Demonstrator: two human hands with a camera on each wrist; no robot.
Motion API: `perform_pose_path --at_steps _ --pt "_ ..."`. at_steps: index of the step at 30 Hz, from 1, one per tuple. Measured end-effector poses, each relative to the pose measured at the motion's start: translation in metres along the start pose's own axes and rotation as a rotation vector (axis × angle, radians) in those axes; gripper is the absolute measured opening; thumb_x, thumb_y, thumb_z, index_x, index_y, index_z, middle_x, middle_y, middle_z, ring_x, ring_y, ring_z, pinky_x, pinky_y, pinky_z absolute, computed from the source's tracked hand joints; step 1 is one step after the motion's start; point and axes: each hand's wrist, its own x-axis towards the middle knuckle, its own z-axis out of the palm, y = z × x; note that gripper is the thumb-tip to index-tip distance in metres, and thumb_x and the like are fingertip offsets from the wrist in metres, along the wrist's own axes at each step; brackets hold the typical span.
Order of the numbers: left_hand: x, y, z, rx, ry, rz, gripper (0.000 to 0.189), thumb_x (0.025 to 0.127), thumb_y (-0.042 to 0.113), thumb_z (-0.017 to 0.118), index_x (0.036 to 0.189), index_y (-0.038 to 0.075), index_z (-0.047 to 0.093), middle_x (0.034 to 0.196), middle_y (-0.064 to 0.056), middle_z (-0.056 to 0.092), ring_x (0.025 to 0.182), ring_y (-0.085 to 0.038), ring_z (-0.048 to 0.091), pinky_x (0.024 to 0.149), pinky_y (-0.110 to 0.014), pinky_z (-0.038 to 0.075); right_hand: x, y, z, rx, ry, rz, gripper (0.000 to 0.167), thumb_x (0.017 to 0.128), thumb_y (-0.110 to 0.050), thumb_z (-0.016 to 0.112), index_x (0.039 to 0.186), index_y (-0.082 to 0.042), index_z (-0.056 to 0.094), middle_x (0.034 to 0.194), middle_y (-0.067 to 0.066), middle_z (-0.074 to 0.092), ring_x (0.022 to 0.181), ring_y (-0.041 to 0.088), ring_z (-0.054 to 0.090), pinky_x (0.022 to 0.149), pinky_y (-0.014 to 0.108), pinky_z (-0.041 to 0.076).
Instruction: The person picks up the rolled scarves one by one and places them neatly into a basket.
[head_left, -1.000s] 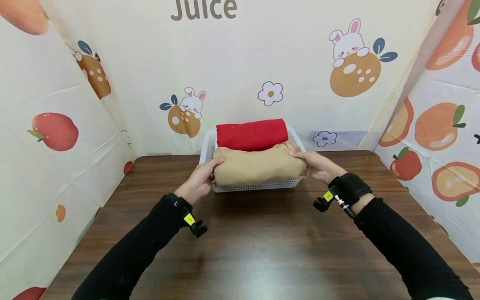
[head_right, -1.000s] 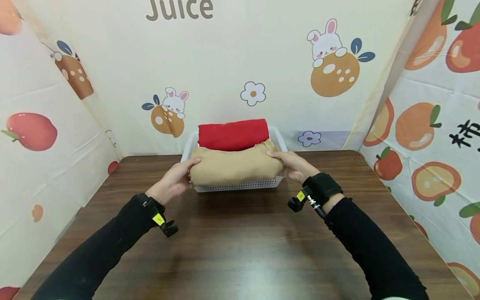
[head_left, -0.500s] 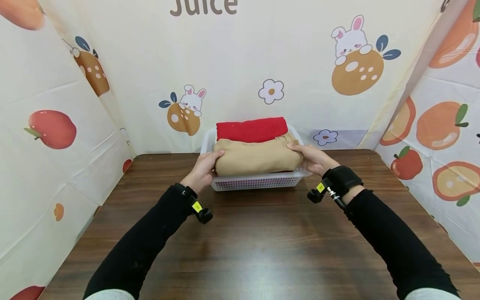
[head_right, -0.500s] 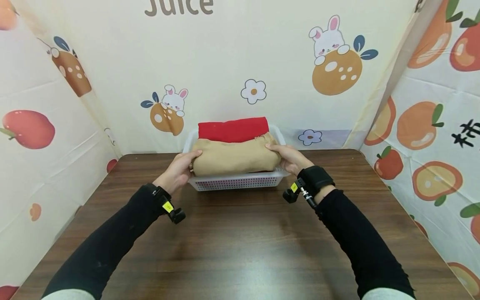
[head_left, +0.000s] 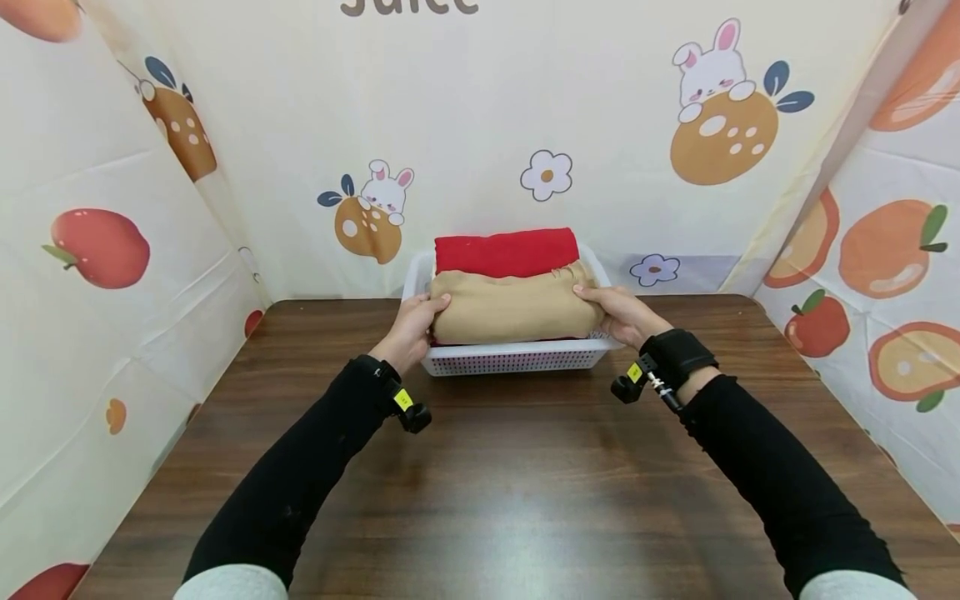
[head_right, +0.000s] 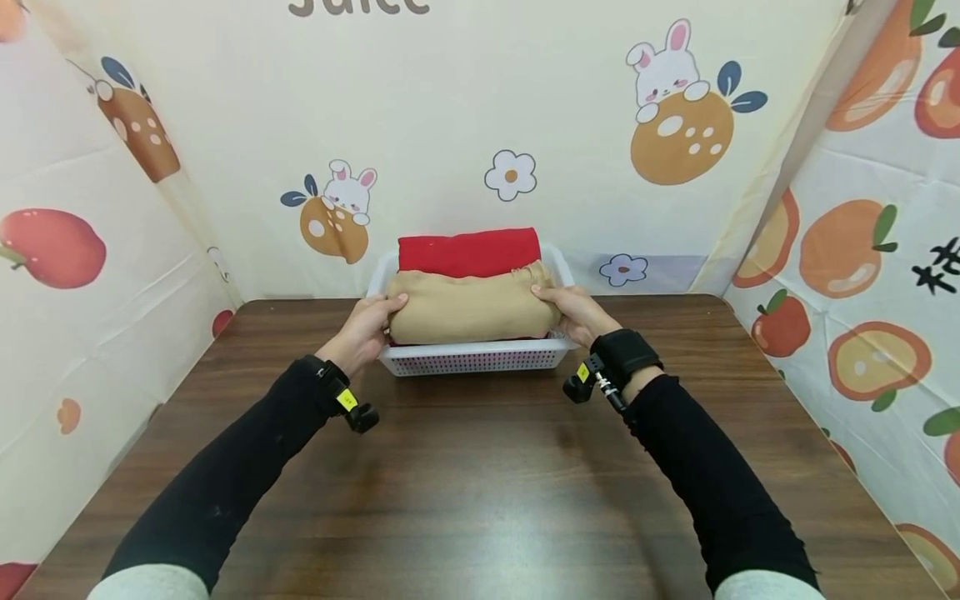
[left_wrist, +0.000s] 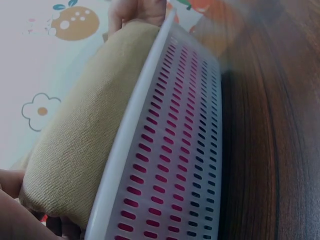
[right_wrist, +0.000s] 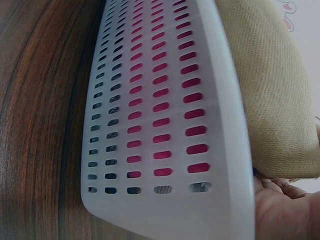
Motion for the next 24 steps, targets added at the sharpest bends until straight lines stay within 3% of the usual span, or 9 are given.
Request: perform_pose_path --at_steps 7,14,24 --pt "0.004 -0.005 -0.001 0.043 0.013 0.038 0.043 0.099 0.011 0.052 0.139 0.000 0.045 0.136 -0.014 0.048 0.117 -0.023 0.047 0.099 -0.035 0.037 -0.001 0.003 0.000 -0.072 -0.008 -0.024 0.059 0.097 -0.020 0.056 0.143 0.002 0.027 0.094 -0.002 0.061 0.080 0.007 0.061 0.074 0.023 0.051" --pt "0.001 -0.004 0.001 0.211 0.041 0.079 0.042 0.099 0.010 0.052 0.138 -0.002 0.045 0.135 -0.015 0.047 0.112 -0.023 0.046 0.092 -0.033 0.039 -0.002 0.001 0.002 -0.163 -0.044 -0.045 0.058 0.100 -0.019 0.050 0.144 0.006 0.023 0.114 0.003 0.046 0.085 0.006 0.057 0.077 0.022 0.049" --pt "-0.008 -0.005 -0.001 0.280 0.019 0.098 0.048 0.098 0.014 0.053 0.140 -0.003 0.038 0.140 -0.016 0.040 0.125 -0.025 0.040 0.104 -0.036 0.033 -0.007 -0.002 0.002 -0.166 -0.018 0.009 0.055 0.099 -0.020 0.051 0.143 0.001 0.025 0.120 0.005 0.041 0.103 0.015 0.047 0.094 0.032 0.039"
